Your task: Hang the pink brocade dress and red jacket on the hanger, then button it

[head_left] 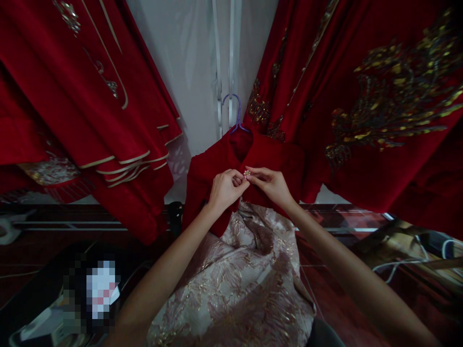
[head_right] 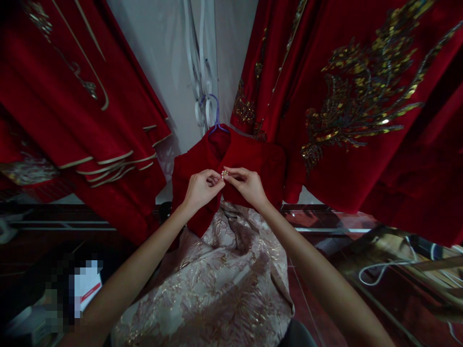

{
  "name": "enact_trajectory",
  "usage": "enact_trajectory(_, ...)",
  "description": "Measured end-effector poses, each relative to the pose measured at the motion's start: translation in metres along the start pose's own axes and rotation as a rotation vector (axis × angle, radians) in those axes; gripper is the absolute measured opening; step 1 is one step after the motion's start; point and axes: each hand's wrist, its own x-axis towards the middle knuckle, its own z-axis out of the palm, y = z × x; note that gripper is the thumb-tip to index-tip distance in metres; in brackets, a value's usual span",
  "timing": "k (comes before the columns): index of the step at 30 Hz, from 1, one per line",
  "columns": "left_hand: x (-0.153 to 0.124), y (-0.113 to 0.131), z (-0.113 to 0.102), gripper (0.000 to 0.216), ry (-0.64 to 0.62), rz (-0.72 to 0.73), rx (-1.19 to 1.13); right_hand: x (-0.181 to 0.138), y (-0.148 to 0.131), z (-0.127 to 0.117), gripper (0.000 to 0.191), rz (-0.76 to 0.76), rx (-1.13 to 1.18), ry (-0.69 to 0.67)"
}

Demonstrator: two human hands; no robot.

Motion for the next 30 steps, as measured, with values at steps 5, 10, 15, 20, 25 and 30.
enact_trajectory(5, 0.000, -0.001, 0.001, 0.008, -0.014, -0.003, -0.002, 0.001, -0.002, -0.001, 0.035, 0.029, 0.029, -0.028)
enact_trajectory(10, 0.001, 0.000, -0.004, 0.004, -0.054, 0.068, 0.090, 0.002, -0.003, -0.002, 0.035, 0.031, 0.021, -0.038)
enact_trajectory(15, 0.003, 0.007, -0.007, 0.008, -0.092, 0.138, 0.189, 0.006, -0.004, 0.003, 0.033, 0.025, -0.032, -0.046)
enact_trajectory(20, -0.008, 0.001, 0.010, 0.009, -0.006, 0.031, -0.008, -0.002, 0.007, 0.015, 0.035, -0.007, -0.106, 0.022)
enact_trajectory(25, -0.032, -0.015, 0.027, 0.020, 0.011, -0.249, -0.557, -0.039, 0.024, 0.011, 0.070, -0.098, -0.417, 0.039)
enact_trajectory(30, -0.050, -0.021, 0.036, 0.019, -0.315, -0.318, -0.741, -0.063, 0.044, -0.025, 0.024, 0.002, -0.927, 0.019)
